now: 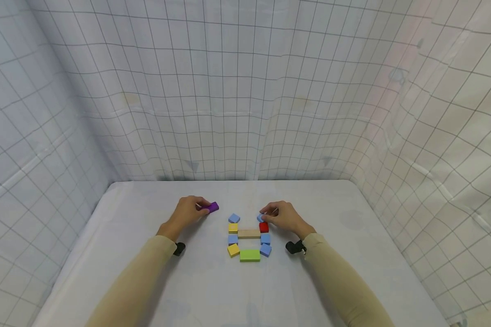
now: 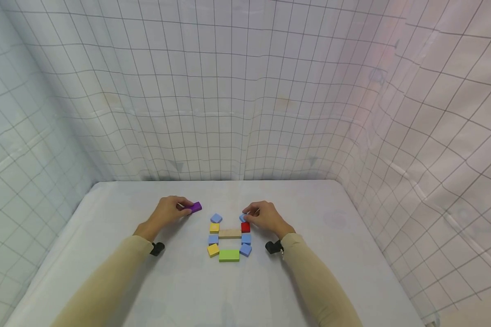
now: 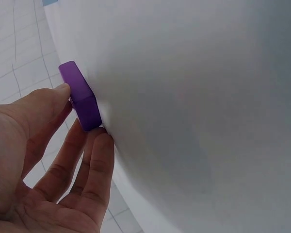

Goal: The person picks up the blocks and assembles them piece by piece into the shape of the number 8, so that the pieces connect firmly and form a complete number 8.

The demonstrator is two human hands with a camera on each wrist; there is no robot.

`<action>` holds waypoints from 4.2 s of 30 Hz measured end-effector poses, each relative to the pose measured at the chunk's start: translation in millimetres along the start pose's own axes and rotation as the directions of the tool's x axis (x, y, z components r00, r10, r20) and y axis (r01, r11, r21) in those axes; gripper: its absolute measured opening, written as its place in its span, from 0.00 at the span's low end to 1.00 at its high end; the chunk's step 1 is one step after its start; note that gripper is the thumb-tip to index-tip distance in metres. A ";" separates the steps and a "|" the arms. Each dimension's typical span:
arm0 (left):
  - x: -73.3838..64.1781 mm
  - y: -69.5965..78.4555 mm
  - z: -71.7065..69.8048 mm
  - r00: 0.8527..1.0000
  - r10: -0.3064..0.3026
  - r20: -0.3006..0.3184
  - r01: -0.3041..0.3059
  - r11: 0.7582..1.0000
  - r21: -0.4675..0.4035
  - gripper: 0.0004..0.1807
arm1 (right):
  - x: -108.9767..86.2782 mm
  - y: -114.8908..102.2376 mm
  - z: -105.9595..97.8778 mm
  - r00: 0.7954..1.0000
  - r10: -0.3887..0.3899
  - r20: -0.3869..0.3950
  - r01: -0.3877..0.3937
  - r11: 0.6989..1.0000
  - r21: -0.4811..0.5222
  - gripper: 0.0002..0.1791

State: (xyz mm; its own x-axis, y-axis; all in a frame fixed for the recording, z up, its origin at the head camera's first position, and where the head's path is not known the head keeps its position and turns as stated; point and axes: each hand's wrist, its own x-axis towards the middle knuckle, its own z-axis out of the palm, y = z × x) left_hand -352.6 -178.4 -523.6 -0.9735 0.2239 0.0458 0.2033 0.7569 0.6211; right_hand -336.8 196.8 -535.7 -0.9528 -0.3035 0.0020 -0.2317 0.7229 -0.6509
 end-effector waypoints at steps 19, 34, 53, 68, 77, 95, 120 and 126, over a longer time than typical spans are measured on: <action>34.9 11.8 36.3 0.999 0.030 0.041 -0.029 0.999 -0.019 0.12 | -1.7 1.2 -0.9 1.000 -0.012 -0.006 0.013 1.000 0.021 0.11; 50.2 21.3 48.5 0.995 0.075 0.060 -0.070 0.994 -0.082 0.10 | 2.0 6.3 -1.4 1.000 -0.031 0.000 0.031 0.999 0.005 0.10; 51.5 54.4 56.0 0.993 0.042 0.111 -0.028 0.992 -0.123 0.11 | 3.4 8.6 0.1 1.000 -0.013 0.003 0.013 1.000 0.008 0.11; 46.3 71.0 61.6 0.986 0.020 0.166 0.002 0.992 -0.129 0.11 | 2.6 7.3 -0.3 1.000 -0.018 0.003 0.018 1.000 0.012 0.11; 48.0 70.6 62.3 0.977 0.042 0.211 -0.008 0.987 -0.161 0.10 | 3.7 8.1 0.6 1.000 -0.030 -0.002 0.030 0.999 0.021 0.10; 42.8 76.3 62.6 0.975 0.027 0.221 0.004 0.991 -0.136 0.10 | 4.2 9.6 0.2 1.000 -0.026 0.003 0.026 0.999 0.024 0.11; 41.6 73.9 63.6 0.971 0.057 0.233 -0.023 0.989 -0.144 0.11 | 2.8 6.7 -1.2 1.000 -0.006 0.009 0.006 1.000 0.011 0.11; 40.3 72.8 60.6 0.972 0.045 0.229 -0.011 0.989 -0.145 0.13 | 2.6 6.4 -1.0 1.000 0.000 0.008 0.000 1.000 0.010 0.11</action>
State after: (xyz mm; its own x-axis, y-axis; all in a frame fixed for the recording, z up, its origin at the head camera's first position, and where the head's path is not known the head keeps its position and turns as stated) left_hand -370.7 -77.1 -524.0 -0.9136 0.3924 -0.1069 0.1972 0.6573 0.7273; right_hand -341.0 201.2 -539.1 -0.9511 -0.3089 -0.0038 -0.2301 0.7166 -0.6585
